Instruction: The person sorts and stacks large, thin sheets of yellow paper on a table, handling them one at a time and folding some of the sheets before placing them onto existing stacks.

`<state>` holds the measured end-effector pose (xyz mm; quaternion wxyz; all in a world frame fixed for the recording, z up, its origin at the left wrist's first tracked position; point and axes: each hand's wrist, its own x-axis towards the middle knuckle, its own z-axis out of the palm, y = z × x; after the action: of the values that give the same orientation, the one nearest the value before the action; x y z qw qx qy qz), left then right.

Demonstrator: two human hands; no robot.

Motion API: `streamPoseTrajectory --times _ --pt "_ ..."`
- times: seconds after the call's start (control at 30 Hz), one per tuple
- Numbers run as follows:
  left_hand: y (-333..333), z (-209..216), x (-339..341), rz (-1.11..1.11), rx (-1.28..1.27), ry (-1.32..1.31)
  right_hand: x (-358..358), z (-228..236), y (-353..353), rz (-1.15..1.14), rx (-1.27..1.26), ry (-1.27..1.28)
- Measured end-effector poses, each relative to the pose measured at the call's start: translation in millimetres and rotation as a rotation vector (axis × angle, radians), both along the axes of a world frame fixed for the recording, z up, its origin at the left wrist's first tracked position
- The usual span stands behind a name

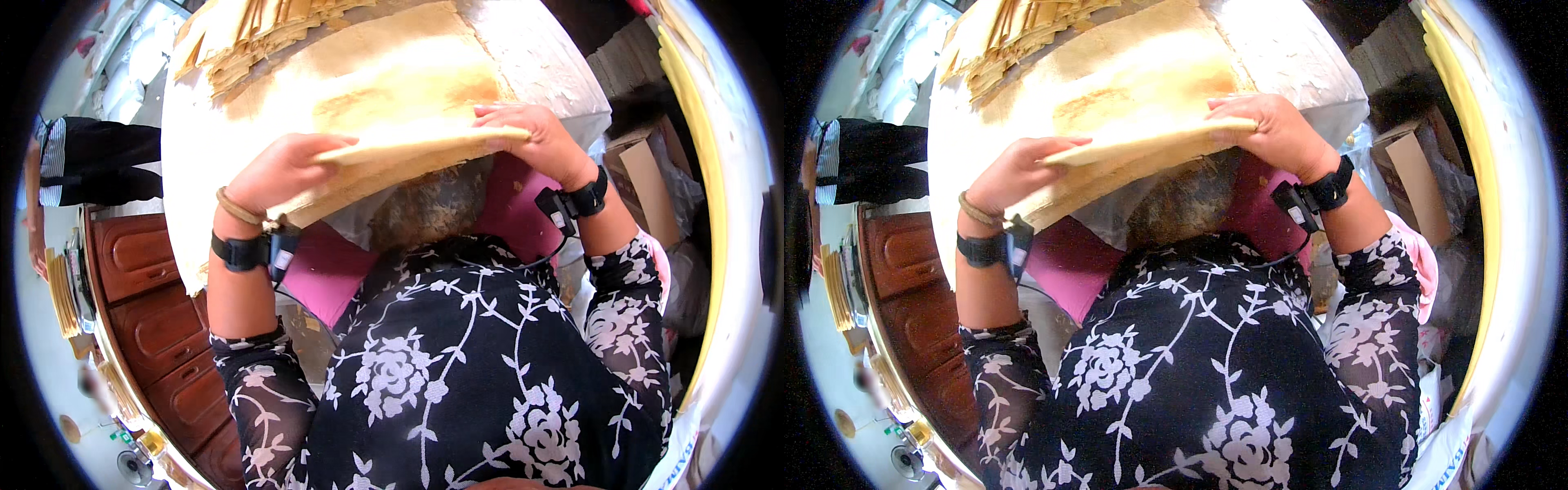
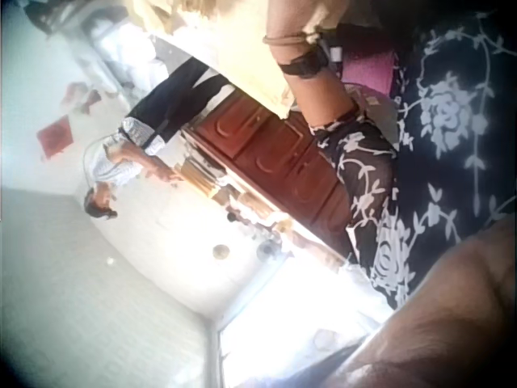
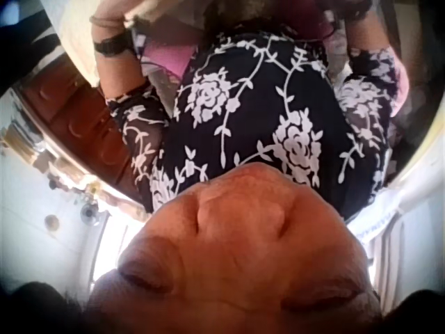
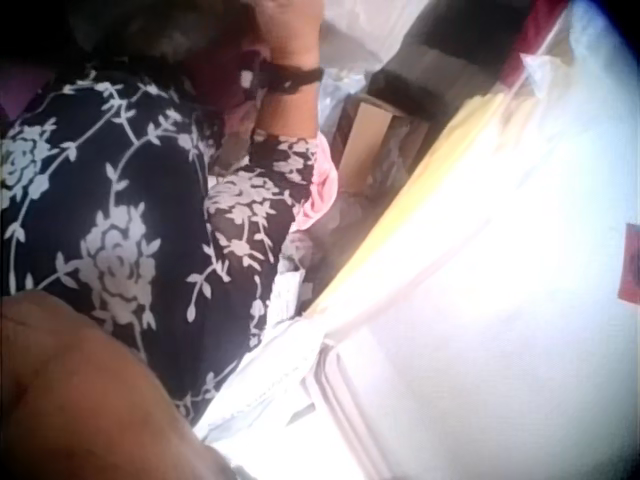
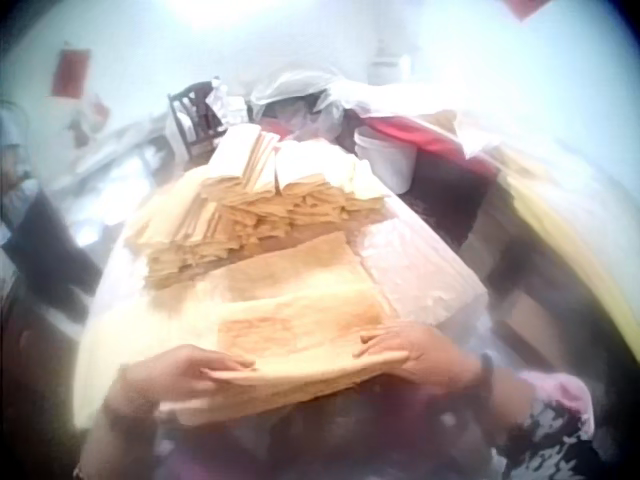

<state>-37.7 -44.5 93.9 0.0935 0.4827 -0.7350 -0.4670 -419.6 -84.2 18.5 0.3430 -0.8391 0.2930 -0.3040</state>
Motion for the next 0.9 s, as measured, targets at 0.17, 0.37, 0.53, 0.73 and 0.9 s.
streamPoseTrajectory --times 0.17,0.37,0.53,0.73,0.9 --pt "-5 -34 25 0.54 0.03 0.215 30 17 -17 -0.336 0.524 -0.189" --pt "-21 -76 -6 0.773 -0.362 -0.006 42 -8 -61 -0.509 0.062 0.083" --pt "-15 -73 -44 0.841 -0.718 -0.668 60 8 -62 -0.608 -0.013 0.429" --pt "-20 -60 -76 0.372 -1.118 -0.45 60 3 -67 -0.632 -0.015 0.51" --pt "-10 -69 -89 0.111 -0.838 -0.516 67 25 -57 -0.648 0.04 0.669"
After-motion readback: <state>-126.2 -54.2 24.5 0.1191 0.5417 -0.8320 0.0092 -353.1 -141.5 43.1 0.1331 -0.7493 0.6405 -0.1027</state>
